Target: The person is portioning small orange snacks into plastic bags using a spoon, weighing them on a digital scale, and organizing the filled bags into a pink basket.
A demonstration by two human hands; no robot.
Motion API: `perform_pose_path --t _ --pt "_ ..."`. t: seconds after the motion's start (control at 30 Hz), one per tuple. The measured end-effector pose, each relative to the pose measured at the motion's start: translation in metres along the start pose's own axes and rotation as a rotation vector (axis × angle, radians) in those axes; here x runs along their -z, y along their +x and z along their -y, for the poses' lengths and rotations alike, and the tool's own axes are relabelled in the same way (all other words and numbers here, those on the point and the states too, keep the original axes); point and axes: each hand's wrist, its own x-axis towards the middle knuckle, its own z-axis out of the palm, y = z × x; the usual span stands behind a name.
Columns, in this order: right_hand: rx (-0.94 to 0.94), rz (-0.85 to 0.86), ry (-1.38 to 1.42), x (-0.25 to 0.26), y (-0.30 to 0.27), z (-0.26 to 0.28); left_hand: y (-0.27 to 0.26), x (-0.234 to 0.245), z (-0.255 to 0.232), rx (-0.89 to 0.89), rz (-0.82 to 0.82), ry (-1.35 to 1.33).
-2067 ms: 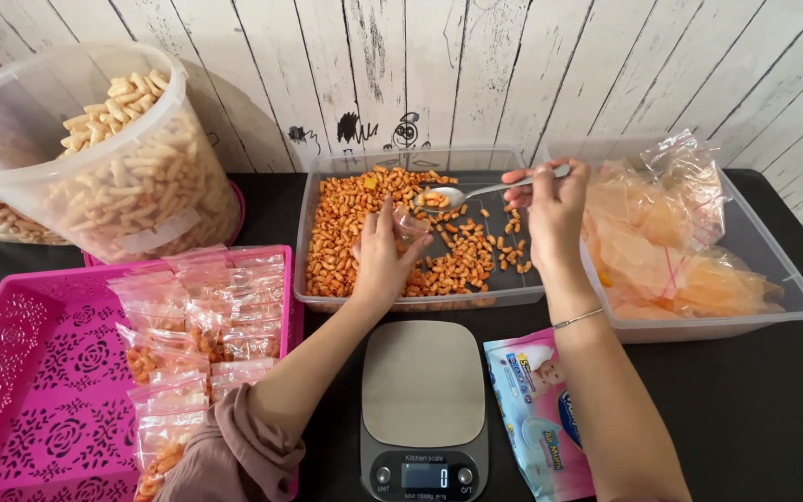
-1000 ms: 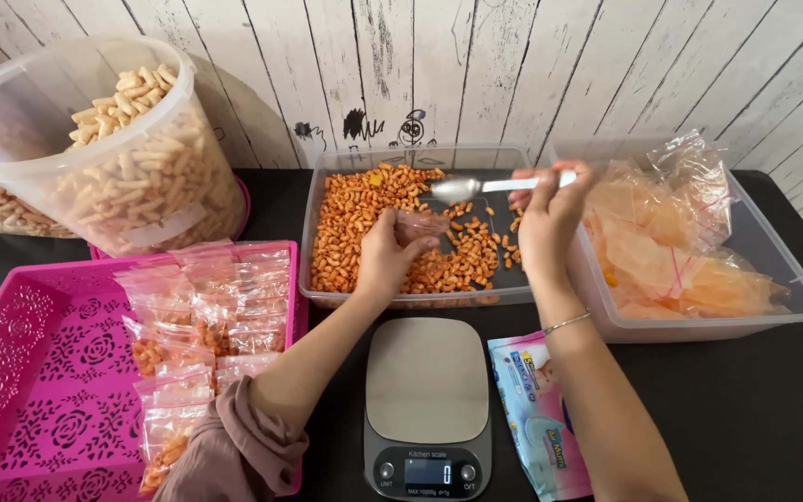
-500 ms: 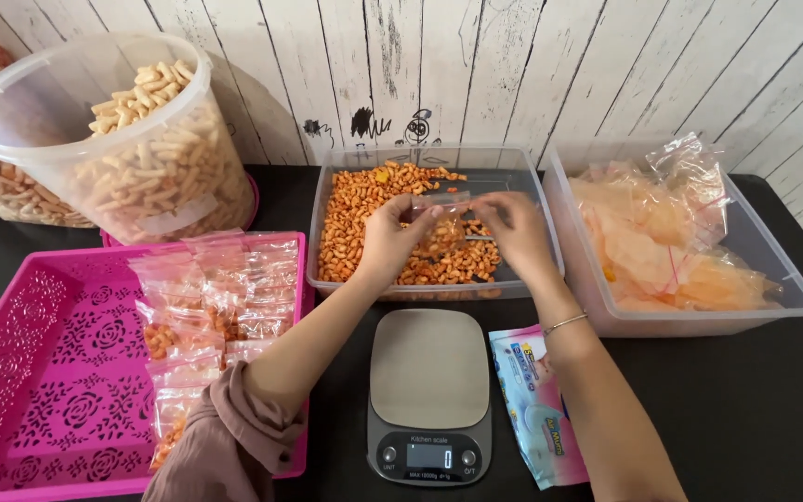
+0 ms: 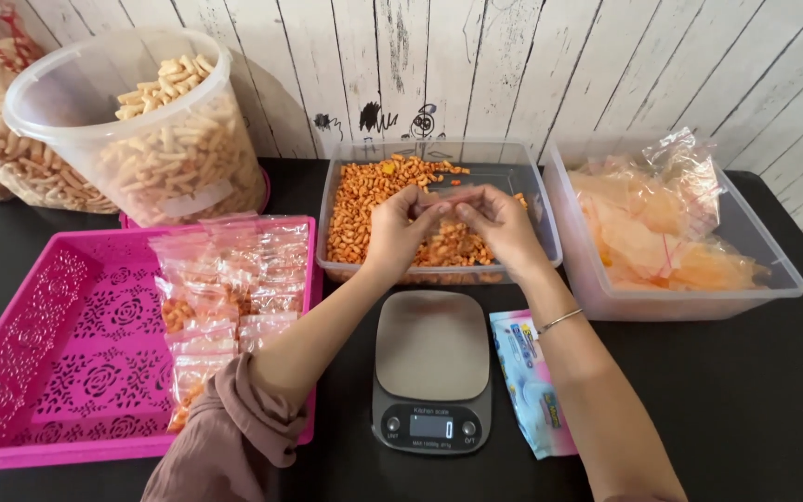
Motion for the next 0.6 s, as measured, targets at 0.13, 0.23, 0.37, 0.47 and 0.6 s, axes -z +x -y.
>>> perform_pose_path --t 0.13,0.23,0.37,0.47,0.6 --pt "-0.013 0.065 0.006 -0.006 -0.022 0.025 -0.009 0.003 -0.017 -0.009 0.015 -0.057" --pt "-0.057 0.093 -0.012 -0.005 -0.028 0.035 -0.013 0.004 -0.011 -0.018 0.025 0.083" --pt "-0.133 0.118 0.001 -0.001 -0.051 0.037 -0.025 0.013 -0.021 0.048 0.038 0.029" --pt "-0.132 0.109 0.013 0.001 -0.056 0.023 -0.034 0.017 -0.027 0.059 0.055 0.038" --pt "-0.230 0.066 0.030 -0.002 -0.062 0.013 -0.055 0.023 -0.038 0.121 0.110 0.023"
